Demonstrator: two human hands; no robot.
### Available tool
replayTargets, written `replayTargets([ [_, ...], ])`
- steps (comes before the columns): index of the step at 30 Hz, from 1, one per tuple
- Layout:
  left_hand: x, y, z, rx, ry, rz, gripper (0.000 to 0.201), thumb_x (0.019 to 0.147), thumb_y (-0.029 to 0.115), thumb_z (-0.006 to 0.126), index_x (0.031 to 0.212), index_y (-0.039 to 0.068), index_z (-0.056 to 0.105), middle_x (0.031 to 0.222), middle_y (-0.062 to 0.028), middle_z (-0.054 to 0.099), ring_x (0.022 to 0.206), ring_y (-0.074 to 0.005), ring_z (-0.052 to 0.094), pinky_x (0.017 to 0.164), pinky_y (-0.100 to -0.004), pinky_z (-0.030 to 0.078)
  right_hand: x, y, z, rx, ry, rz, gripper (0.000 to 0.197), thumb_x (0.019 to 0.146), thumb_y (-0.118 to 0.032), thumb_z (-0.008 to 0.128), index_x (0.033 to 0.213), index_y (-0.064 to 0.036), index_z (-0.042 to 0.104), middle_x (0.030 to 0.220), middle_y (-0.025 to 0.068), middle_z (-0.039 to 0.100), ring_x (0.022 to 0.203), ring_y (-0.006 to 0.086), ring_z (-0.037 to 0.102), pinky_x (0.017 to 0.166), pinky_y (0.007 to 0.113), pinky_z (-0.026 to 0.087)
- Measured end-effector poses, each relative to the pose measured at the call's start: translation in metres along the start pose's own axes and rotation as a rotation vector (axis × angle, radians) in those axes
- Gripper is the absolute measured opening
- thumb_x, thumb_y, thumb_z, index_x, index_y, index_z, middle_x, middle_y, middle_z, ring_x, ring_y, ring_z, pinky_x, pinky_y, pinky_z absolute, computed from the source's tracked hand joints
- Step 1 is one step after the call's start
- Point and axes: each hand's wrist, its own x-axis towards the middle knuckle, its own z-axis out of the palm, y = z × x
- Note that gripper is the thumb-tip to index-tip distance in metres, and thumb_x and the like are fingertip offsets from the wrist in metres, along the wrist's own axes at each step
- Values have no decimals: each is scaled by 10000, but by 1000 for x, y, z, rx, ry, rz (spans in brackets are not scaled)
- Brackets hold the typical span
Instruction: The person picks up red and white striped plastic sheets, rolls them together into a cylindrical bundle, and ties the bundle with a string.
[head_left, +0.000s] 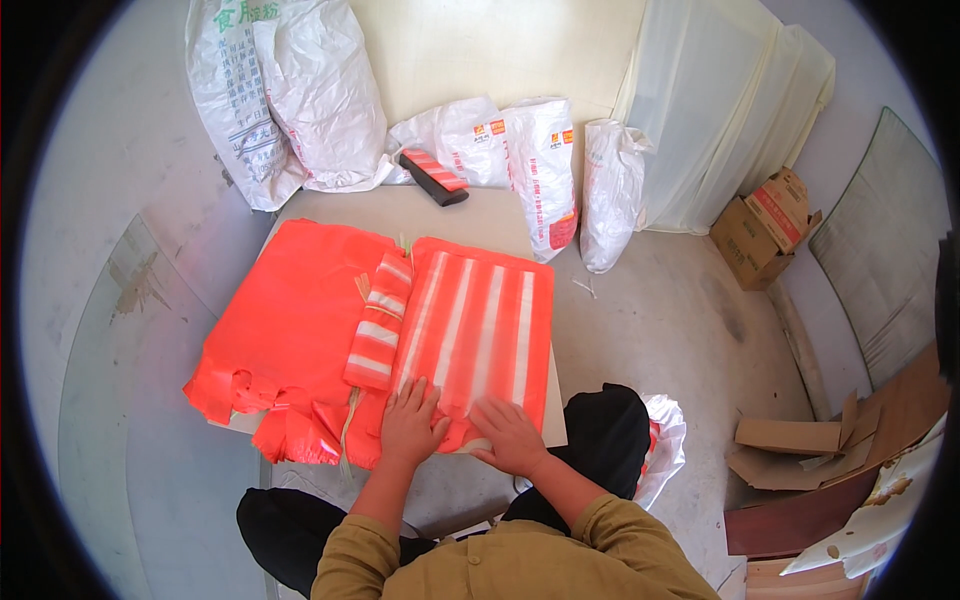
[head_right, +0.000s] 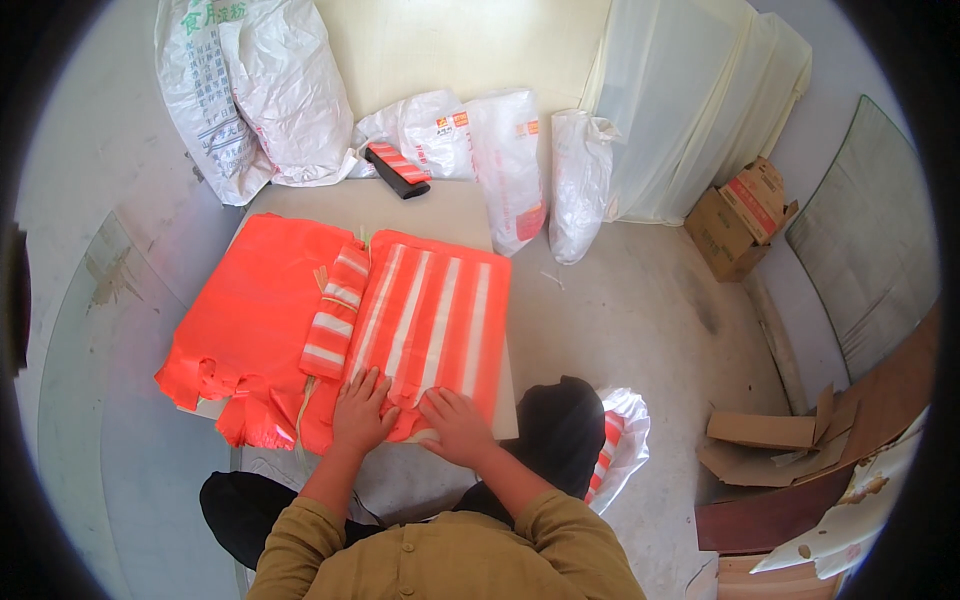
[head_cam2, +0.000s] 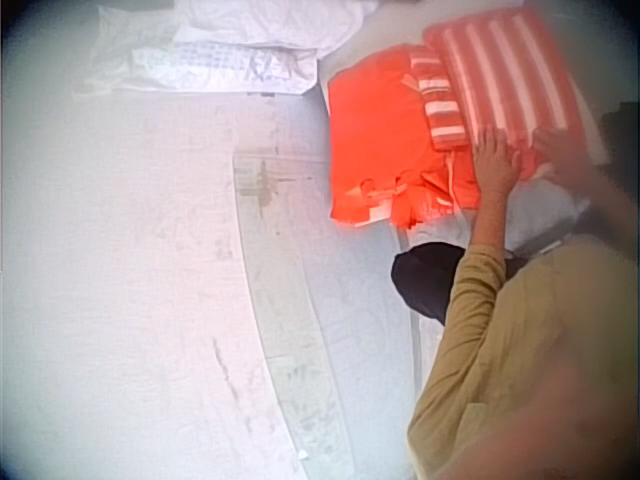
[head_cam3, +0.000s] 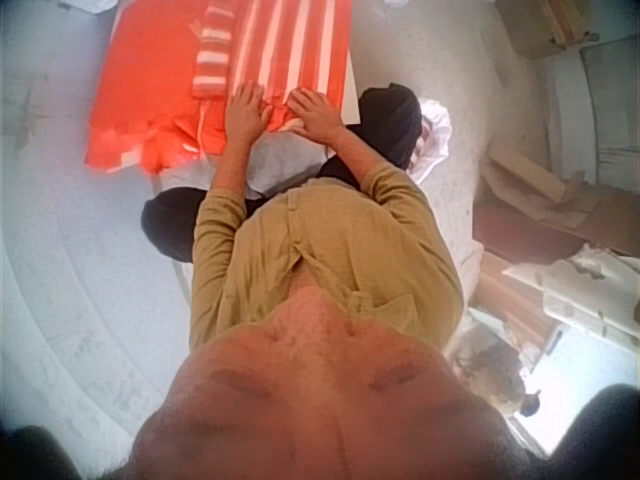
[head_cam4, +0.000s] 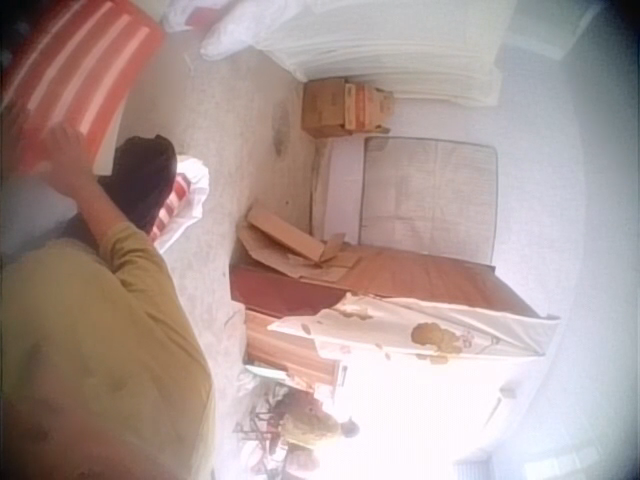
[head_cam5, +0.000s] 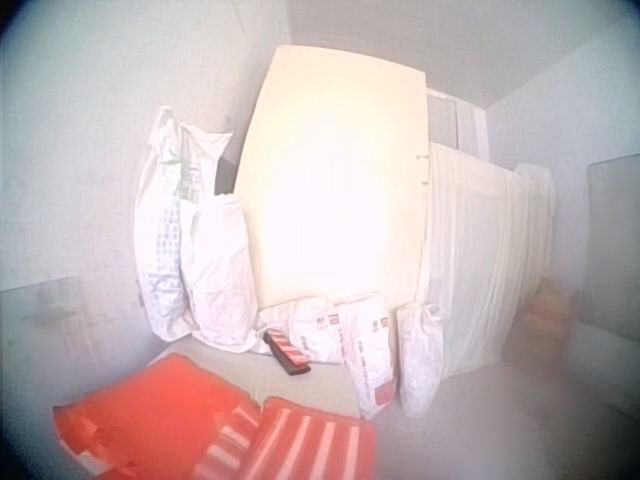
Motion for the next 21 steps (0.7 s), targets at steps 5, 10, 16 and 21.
replayTargets([
  [5,0,1,-1,-10,0,-10,569,828,406,660,1320,129,588,1463,-151,477,1379,-327,409,1112,-515,324,0,0,0,-4,-5,2,671,827,-453,686,1339,-49,530,1442,167,462,1352,341,394,1116,471,320],
  [10,0,0,0,-22,23,7,566,826,401,662,1313,120,592,1456,-158,483,1371,-339,417,1107,-519,330,0,0,1,-10,-1,-1,678,826,-461,687,1344,-53,529,1437,172,466,1346,343,403,1118,469,317],
  [16,0,0,-1,-5,3,0,563,842,430,654,1319,142,578,1464,-152,473,1377,-329,413,1115,-522,323,0,0,1,-8,9,-8,668,825,-457,690,1335,-52,538,1434,173,469,1342,344,406,1114,469,321],
  [21,0,0,0,-8,8,7,567,834,427,661,1315,136,582,1462,-155,473,1373,-336,415,1106,-528,331,1,0,0,-7,12,-10,663,827,-455,689,1331,-51,542,1434,174,470,1343,345,407,1111,469,325],
])
